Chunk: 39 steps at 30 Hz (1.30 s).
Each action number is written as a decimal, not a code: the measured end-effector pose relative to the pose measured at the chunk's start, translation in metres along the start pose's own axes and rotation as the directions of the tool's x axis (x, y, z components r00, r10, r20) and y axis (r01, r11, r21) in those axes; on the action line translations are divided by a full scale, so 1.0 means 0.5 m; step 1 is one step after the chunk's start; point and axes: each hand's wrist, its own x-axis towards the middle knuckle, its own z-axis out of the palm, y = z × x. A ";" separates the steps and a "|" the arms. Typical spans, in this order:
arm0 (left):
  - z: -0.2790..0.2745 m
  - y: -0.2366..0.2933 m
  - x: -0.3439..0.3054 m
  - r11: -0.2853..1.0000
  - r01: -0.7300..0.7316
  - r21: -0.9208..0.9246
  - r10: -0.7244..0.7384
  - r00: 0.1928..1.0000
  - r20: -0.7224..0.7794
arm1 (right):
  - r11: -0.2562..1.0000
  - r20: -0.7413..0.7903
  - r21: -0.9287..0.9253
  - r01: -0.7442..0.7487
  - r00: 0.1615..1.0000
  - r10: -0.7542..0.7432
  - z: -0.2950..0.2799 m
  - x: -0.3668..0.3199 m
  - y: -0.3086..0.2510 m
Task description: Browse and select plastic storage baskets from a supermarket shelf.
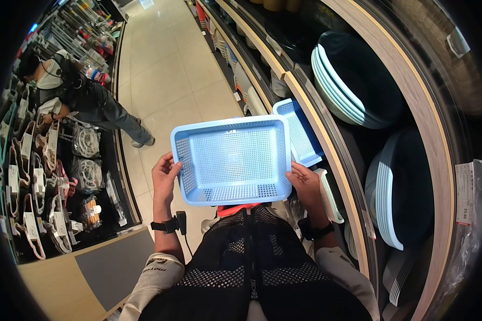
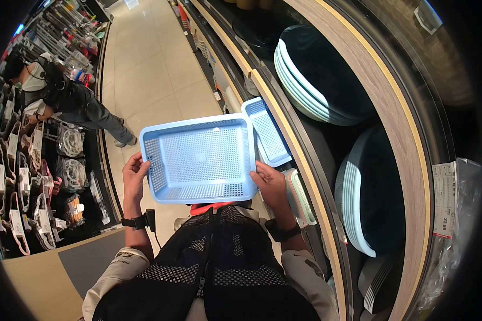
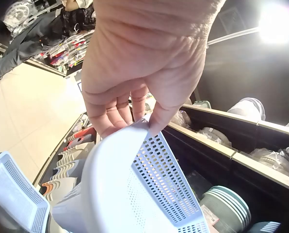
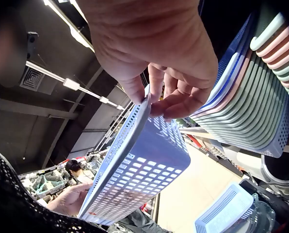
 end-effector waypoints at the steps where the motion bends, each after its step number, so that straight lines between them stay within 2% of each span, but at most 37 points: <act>1: 0.003 0.003 -0.001 1.000 0.004 -0.006 -0.004 1.000 0.000 | 1.000 -0.001 0.000 0.000 1.000 0.000 0.000 -0.001 -0.004; 7: 0.001 -0.008 0.002 1.000 -0.013 -0.017 0.013 1.000 0.014 | 1.000 -0.012 -0.014 -0.006 1.000 0.006 -0.015 0.005 0.019; 9: -0.004 -0.012 0.002 1.000 -0.009 -0.012 0.010 1.000 0.018 | 0.993 -0.031 -0.007 0.117 0.993 -0.117 -0.017 0.008 0.033; 13: -0.011 -0.014 0.000 0.999 -0.043 -0.015 0.044 0.998 0.034 | 0.990 -0.041 -0.012 0.140 0.989 -0.141 -0.030 0.012 0.059; 16: -0.009 -0.003 -0.009 0.996 -0.089 0.022 0.089 0.996 -0.006 | 0.985 -0.047 -0.113 0.133 0.989 -0.139 -0.039 0.010 0.066; 18: -0.009 -0.002 -0.010 0.993 -0.121 -0.013 0.120 0.992 -0.024 | 0.979 0.011 -0.202 -0.006 1.000 0.008 -0.043 0.010 0.064; 19: -0.009 -0.001 -0.010 0.987 -0.153 -0.047 0.151 0.988 -0.045 | 0.979 0.011 -0.202 -0.005 1.000 0.008 -0.040 0.009 0.063; 21: -0.006 0.010 -0.012 0.983 -0.179 -0.029 0.178 0.983 -0.041 | 0.975 0.056 0.011 -0.221 0.974 0.220 -0.029 0.003 0.053; 22: -0.005 0.015 -0.012 0.979 -0.205 -0.011 0.204 0.978 -0.037 | 0.975 0.058 0.010 -0.220 0.974 0.219 -0.020 -0.001 0.043; 24: -0.020 0.011 -0.007 0.968 -0.247 -0.044 0.247 0.969 -0.001 | 0.876 -0.023 0.385 -0.289 0.946 0.323 -0.005 -0.009 0.025; 25: -0.028 0.008 -0.005 0.955 -0.286 -0.079 0.290 0.956 0.036 | 0.877 -0.022 0.384 -0.290 0.946 0.322 -0.009 -0.009 0.025; 27: -0.032 0.000 -0.005 0.957 -0.254 -0.136 0.262 0.964 0.043 | 0.872 0.107 0.386 -0.300 0.954 0.281 -0.020 -0.008 0.025; 28: -0.031 -0.004 -0.005 0.956 -0.252 -0.151 0.259 0.965 0.029 | 0.872 0.106 0.386 -0.300 0.954 0.281 -0.019 -0.011 0.025; 30: -0.027 -0.005 -0.007 0.954 -0.249 -0.165 0.256 0.967 0.019 | 0.993 0.083 0.070 -0.093 0.993 0.087 -0.014 -0.018 0.021; 31: -0.022 -0.005 -0.009 0.952 -0.243 -0.189 0.249 0.969 0.008 | 0.993 0.081 0.070 -0.091 0.993 0.086 -0.016 -0.018 0.018; 32: -0.016 -0.004 -0.011 0.948 -0.236 -0.213 0.241 0.970 -0.003 | 0.991 0.144 -0.115 0.073 0.988 -0.056 -0.020 -0.018 0.015; 33: -0.013 -0.003 -0.013 0.948 -0.237 -0.213 0.242 0.970 -0.004 | 0.928 0.232 -0.283 0.243 0.956 -0.180 -0.022 -0.017 0.013; 34: -0.011 -0.001 -0.014 0.952 -0.229 -0.201 0.230 0.973 -0.016 | 0.928 0.234 -0.283 0.244 0.956 -0.180 -0.020 -0.018 0.019; 35: -0.009 0.001 -0.017 0.957 -0.220 -0.189 0.218 0.975 -0.029 | 1.000 0.108 0.029 0.006 0.994 -0.009 -0.017 -0.019 0.032; 36: -0.006 0.008 -0.021 0.957 -0.220 -0.189 0.218 0.975 -0.031 | 0.911 0.044 0.360 -0.201 0.979 0.198 -0.014 -0.019 0.040; 37: -0.002 0.017 -0.026 0.970 -0.180 -0.164 0.177 0.984 -0.034 | 0.911 0.044 0.360 -0.201 0.979 0.198 -0.018 -0.018 0.045; 39: -0.005 0.015 -0.028 0.980 -0.140 -0.138 0.137 0.990 -0.037 | 0.816 0.133 0.515 -0.263 0.965 0.227 -0.023 -0.012 0.042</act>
